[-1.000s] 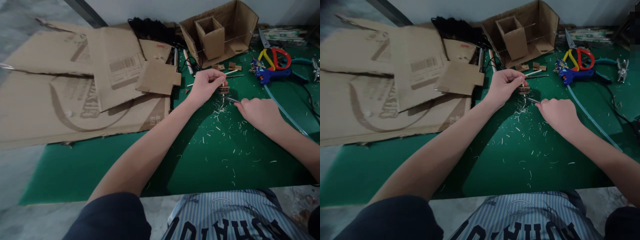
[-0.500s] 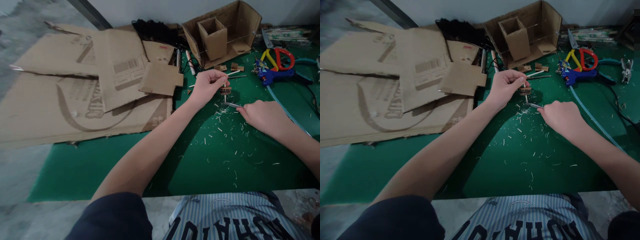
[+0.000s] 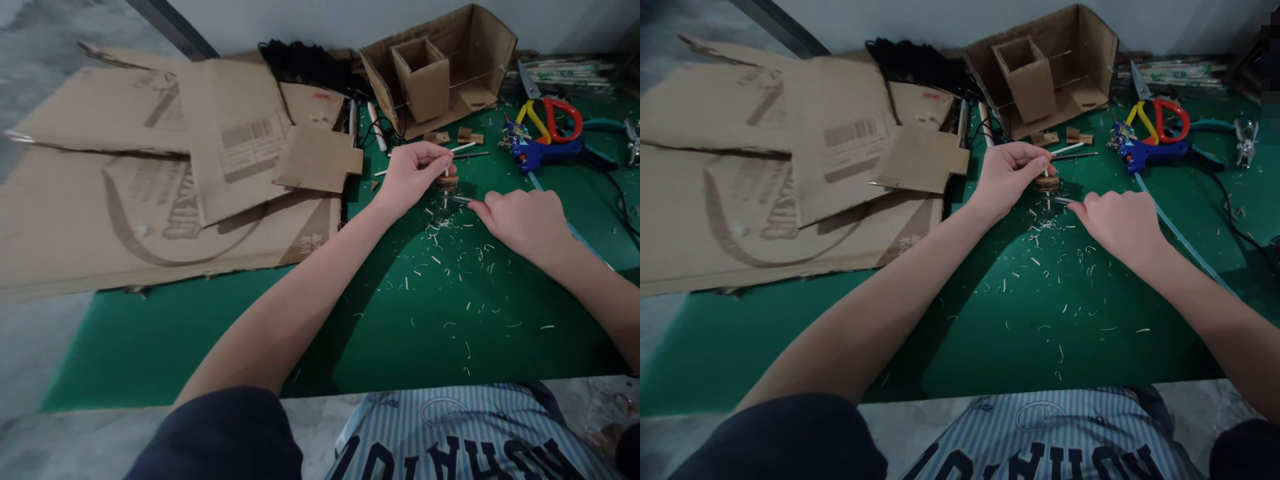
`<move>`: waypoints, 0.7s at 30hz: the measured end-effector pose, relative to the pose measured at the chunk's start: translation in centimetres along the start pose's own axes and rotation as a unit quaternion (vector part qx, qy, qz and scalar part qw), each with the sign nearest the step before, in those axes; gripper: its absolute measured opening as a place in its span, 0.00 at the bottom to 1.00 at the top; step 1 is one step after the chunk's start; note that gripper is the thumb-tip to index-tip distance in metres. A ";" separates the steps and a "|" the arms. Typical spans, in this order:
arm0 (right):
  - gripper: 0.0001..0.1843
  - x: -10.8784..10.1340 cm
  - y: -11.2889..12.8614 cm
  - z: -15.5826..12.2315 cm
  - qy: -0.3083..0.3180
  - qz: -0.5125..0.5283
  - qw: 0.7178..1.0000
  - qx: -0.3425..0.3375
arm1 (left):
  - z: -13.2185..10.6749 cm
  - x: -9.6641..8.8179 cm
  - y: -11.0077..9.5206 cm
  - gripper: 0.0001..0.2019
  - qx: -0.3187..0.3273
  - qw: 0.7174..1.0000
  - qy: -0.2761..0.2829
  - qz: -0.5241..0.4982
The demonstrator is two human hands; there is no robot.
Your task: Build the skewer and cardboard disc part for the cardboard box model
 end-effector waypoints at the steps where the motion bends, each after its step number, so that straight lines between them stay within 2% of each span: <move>1: 0.39 0.2 0.1 0.1 -0.001 0.000 1.000 0.000 | 0.0 0.0 0.0 0.07 -0.001 1.000 0.001 -0.001; 9: 0.38 0.3 0.9 -0.1 0.001 0.014 1.000 -0.006 | -0.2 0.0 -0.3 0.04 -0.022 1.000 -0.005 -0.017; 15: 0.39 0.3 0.9 0.0 -0.008 0.017 1.000 -0.004 | -0.3 0.0 -0.8 0.06 -0.023 1.000 -0.009 -0.012; 21: 0.37 0.2 1.4 -0.1 0.019 0.028 0.999 0.006 | -0.4 0.0 -0.8 0.08 -0.028 1.000 -0.005 -0.008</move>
Point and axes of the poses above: each hand's wrist, its own z-axis towards the middle knuckle, its own x-axis out of the palm, y = z × x, the point moved 7 cm from there along z, towards the middle knuckle, and after that the axes turned 9 degrees about -y, right-handed, at the moved point
